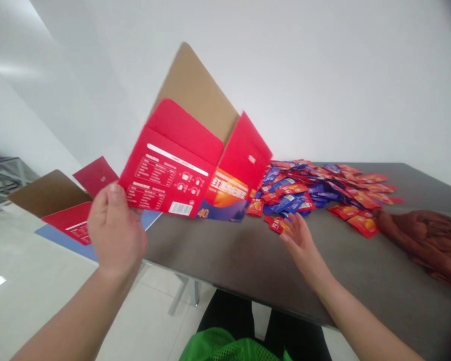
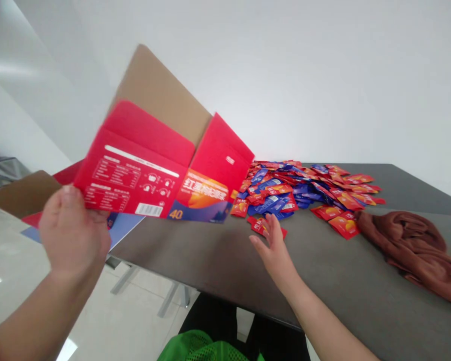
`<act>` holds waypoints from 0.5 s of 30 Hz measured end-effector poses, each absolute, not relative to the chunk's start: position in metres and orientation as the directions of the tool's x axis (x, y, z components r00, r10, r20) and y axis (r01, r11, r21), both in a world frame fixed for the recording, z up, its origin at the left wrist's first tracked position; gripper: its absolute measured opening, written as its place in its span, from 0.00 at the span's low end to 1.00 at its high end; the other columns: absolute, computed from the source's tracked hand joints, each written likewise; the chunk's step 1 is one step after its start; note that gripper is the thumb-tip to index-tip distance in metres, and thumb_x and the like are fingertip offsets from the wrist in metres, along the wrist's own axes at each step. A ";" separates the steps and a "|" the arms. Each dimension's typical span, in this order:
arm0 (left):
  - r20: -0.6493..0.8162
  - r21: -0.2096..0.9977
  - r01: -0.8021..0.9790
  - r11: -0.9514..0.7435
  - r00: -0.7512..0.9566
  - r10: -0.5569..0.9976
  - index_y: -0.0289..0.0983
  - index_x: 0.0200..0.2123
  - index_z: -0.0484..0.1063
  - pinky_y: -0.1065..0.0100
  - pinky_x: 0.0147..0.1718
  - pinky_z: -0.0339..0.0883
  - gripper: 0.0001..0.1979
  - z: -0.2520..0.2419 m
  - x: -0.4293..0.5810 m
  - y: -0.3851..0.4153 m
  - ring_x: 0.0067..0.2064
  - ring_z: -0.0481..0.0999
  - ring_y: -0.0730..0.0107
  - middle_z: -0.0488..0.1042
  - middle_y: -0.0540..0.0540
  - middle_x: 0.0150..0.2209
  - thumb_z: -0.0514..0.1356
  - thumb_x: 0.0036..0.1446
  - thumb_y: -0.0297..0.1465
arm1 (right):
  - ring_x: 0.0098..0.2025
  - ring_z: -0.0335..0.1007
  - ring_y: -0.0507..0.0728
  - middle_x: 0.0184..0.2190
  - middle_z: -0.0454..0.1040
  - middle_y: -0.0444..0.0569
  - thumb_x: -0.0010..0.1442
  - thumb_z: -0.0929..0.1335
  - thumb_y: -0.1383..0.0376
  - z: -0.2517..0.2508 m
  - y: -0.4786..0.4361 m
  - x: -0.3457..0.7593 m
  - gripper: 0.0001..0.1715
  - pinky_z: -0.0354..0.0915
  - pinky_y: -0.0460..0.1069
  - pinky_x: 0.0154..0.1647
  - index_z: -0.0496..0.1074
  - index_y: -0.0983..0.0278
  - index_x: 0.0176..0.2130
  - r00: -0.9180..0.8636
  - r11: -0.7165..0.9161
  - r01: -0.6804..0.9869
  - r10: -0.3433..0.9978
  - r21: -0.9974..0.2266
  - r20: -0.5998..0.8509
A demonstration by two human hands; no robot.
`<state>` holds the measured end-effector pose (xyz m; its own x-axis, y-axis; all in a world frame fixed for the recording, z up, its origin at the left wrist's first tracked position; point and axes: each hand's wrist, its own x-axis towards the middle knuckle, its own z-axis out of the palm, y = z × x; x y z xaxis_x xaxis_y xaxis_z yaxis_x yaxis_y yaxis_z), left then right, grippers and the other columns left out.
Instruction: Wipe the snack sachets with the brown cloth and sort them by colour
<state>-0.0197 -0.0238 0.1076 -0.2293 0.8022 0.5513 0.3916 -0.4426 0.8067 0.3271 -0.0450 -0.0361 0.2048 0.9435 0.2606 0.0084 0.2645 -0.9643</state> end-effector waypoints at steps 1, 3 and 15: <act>0.529 0.836 0.307 -0.454 -0.231 0.817 0.36 0.49 0.71 0.63 0.45 0.69 0.20 0.103 -0.009 -0.028 0.46 0.77 0.60 0.79 0.41 0.42 0.54 0.61 0.44 | 0.67 0.50 0.62 0.68 0.48 0.56 0.58 0.66 0.48 -0.029 -0.044 0.331 0.45 0.55 0.62 0.64 0.44 0.54 0.65 0.244 0.249 -0.049 0.942 -0.967 0.231; 0.480 0.877 0.132 -0.461 -0.225 0.848 0.36 0.46 0.72 0.63 0.44 0.70 0.20 0.093 0.012 -0.036 0.44 0.78 0.60 0.79 0.42 0.40 0.58 0.59 0.44 | 0.66 0.53 0.61 0.67 0.51 0.55 0.59 0.65 0.48 -0.016 -0.045 0.339 0.40 0.58 0.61 0.62 0.47 0.53 0.64 0.268 0.237 -0.158 0.945 -0.959 0.190; 0.227 0.900 -0.374 -0.224 -0.037 0.973 0.38 0.43 0.74 0.65 0.45 0.71 0.15 0.034 -0.003 -0.013 0.45 0.77 0.64 0.78 0.45 0.45 0.63 0.55 0.39 | 0.47 0.74 0.59 0.47 0.76 0.49 0.53 0.72 0.53 -0.009 -0.061 0.349 0.31 0.69 0.59 0.51 0.65 0.58 0.53 0.380 0.196 -0.354 0.924 -0.915 0.051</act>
